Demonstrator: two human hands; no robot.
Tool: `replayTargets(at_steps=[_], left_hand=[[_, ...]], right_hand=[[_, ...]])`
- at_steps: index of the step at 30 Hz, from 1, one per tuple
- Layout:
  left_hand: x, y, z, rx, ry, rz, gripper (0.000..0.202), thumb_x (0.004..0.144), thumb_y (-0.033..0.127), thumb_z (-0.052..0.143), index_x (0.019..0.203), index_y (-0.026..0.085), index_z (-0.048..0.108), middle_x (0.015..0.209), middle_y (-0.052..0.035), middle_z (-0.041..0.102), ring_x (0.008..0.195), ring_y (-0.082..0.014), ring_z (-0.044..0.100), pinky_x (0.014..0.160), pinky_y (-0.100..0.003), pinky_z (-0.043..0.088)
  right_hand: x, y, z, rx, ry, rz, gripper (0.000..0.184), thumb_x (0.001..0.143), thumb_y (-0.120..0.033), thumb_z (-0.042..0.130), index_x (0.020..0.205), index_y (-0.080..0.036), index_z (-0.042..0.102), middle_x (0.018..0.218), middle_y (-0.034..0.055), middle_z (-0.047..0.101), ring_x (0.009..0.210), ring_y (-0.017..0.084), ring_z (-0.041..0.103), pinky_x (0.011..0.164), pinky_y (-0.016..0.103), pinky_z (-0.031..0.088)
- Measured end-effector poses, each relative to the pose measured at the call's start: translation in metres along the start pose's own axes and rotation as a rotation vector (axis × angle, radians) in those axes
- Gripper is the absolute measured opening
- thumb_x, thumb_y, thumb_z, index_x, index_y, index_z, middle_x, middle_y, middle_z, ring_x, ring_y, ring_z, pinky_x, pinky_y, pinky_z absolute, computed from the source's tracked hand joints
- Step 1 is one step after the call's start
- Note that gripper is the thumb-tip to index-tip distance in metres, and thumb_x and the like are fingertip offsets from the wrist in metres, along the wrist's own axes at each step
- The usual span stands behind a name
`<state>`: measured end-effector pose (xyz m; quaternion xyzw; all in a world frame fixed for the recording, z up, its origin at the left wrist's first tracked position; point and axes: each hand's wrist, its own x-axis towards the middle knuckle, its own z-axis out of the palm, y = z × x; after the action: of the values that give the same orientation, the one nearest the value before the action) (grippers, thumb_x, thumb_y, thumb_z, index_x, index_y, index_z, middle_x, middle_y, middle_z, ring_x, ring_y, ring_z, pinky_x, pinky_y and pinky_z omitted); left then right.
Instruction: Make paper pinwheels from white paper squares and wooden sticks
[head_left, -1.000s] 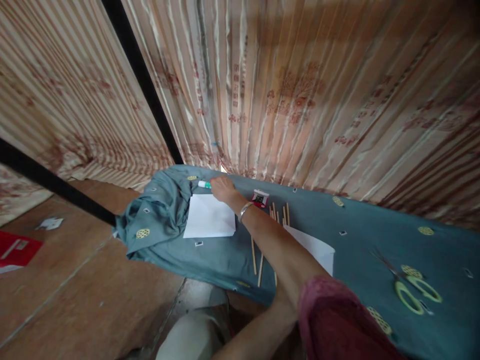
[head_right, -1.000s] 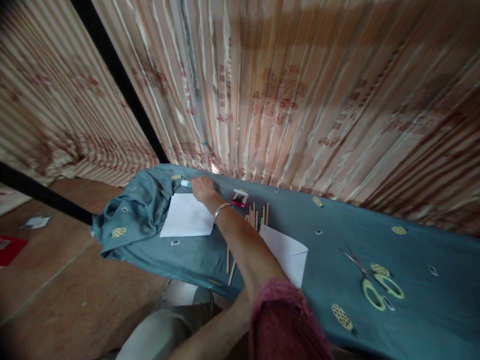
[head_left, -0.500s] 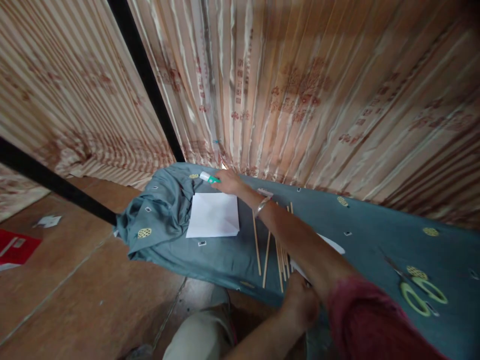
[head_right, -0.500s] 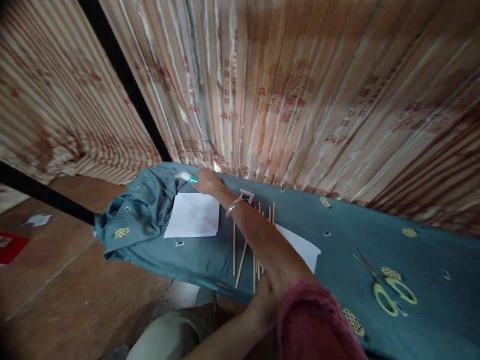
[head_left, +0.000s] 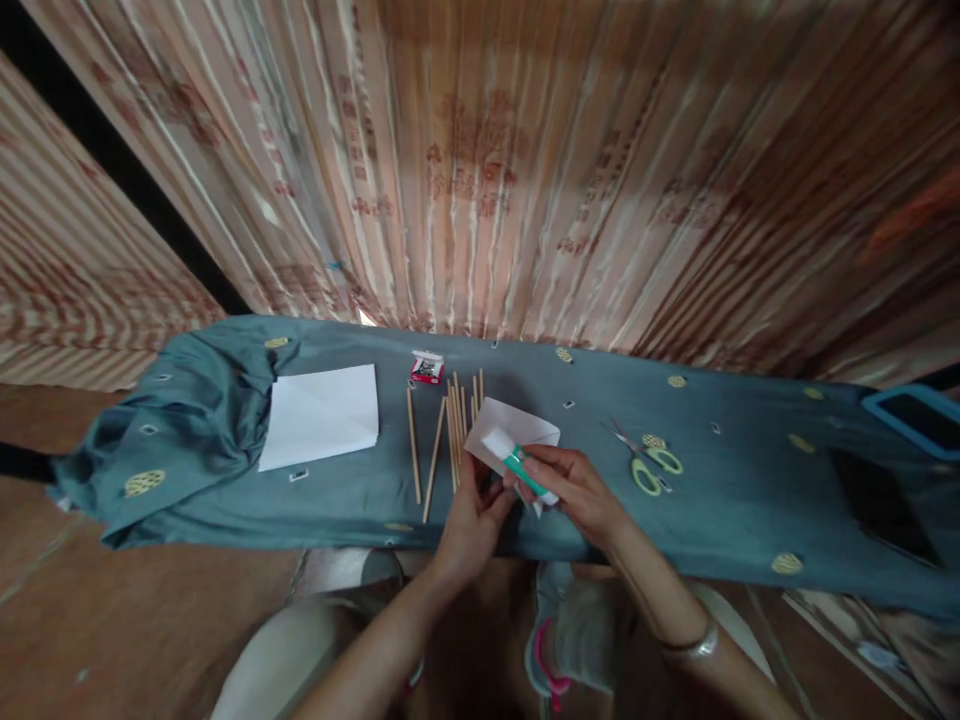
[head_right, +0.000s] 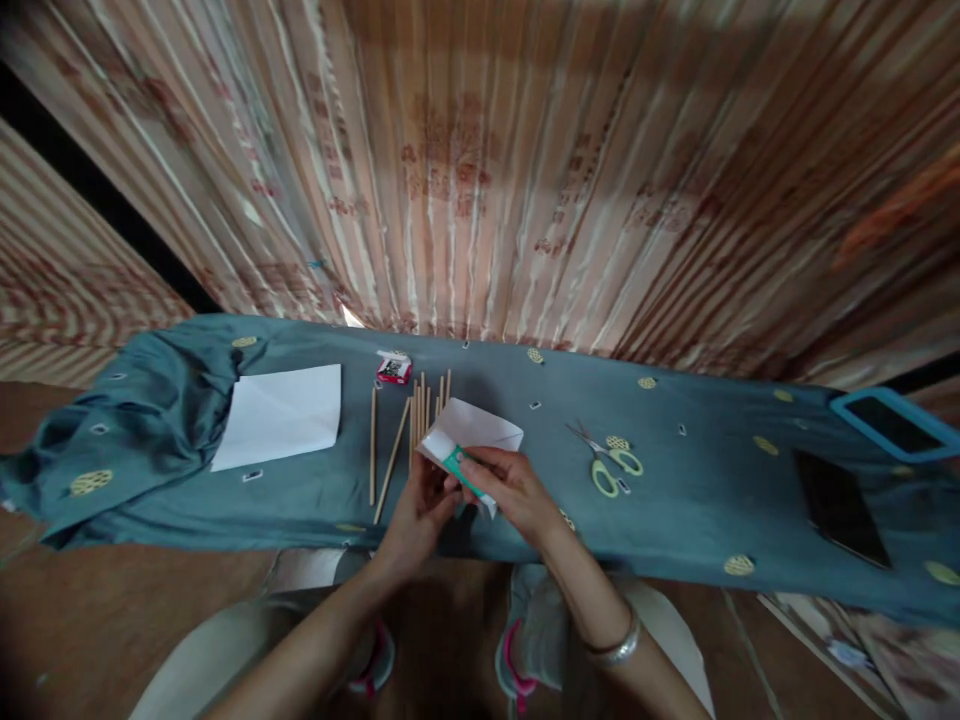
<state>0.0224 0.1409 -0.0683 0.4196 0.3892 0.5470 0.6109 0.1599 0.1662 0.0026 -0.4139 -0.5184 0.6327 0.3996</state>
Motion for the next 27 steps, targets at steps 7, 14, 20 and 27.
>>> replayTargets(at_steps=[7,14,20,27], left_hand=[[-0.034,0.041,-0.020,0.910,0.025,0.487,0.081,0.090,0.020,0.056,0.153,0.033,0.007,0.163,-0.0083,0.009,0.149,-0.0286,0.008,0.119,-0.054,0.017],[-0.036,0.056,-0.017,1.066,-0.359,0.564,0.039,0.095,0.025,0.050,0.134,0.022,0.047,0.097,-0.0073,0.067,0.085,-0.0177,0.067,0.073,-0.026,0.056],[-0.036,0.061,-0.004,0.822,-0.362,0.277,0.018,0.093,0.030,0.055,0.106,0.021,0.064,0.084,-0.0024,0.069,0.074,-0.0151,0.065,0.067,-0.022,0.051],[-0.025,0.066,0.006,0.641,-0.314,-0.090,0.029,0.092,0.039,0.050,0.086,0.016,0.065,0.063,0.0019,0.055,0.056,-0.0114,0.048,0.050,-0.020,0.037]], right_hand=[[-0.023,-0.003,-0.047,-0.168,0.164,0.020,0.031,0.067,-0.040,0.080,0.088,-0.020,0.073,0.076,0.0020,0.070,0.059,0.011,0.053,0.052,0.023,0.040],[-0.046,-0.011,-0.035,-0.223,-0.133,0.073,0.021,0.070,-0.034,0.079,0.085,-0.020,0.076,0.067,-0.0008,0.066,0.056,0.010,0.051,0.049,0.020,0.038],[-0.040,0.012,-0.032,0.222,-0.026,0.108,0.029,0.062,-0.037,0.085,0.085,-0.020,0.076,0.077,0.0023,0.072,0.065,0.011,0.061,0.058,0.019,0.049],[-0.035,0.017,-0.029,0.386,0.122,0.108,0.028,0.063,-0.036,0.085,0.080,-0.016,0.076,0.072,0.0036,0.073,0.054,0.008,0.061,0.052,0.017,0.051]])
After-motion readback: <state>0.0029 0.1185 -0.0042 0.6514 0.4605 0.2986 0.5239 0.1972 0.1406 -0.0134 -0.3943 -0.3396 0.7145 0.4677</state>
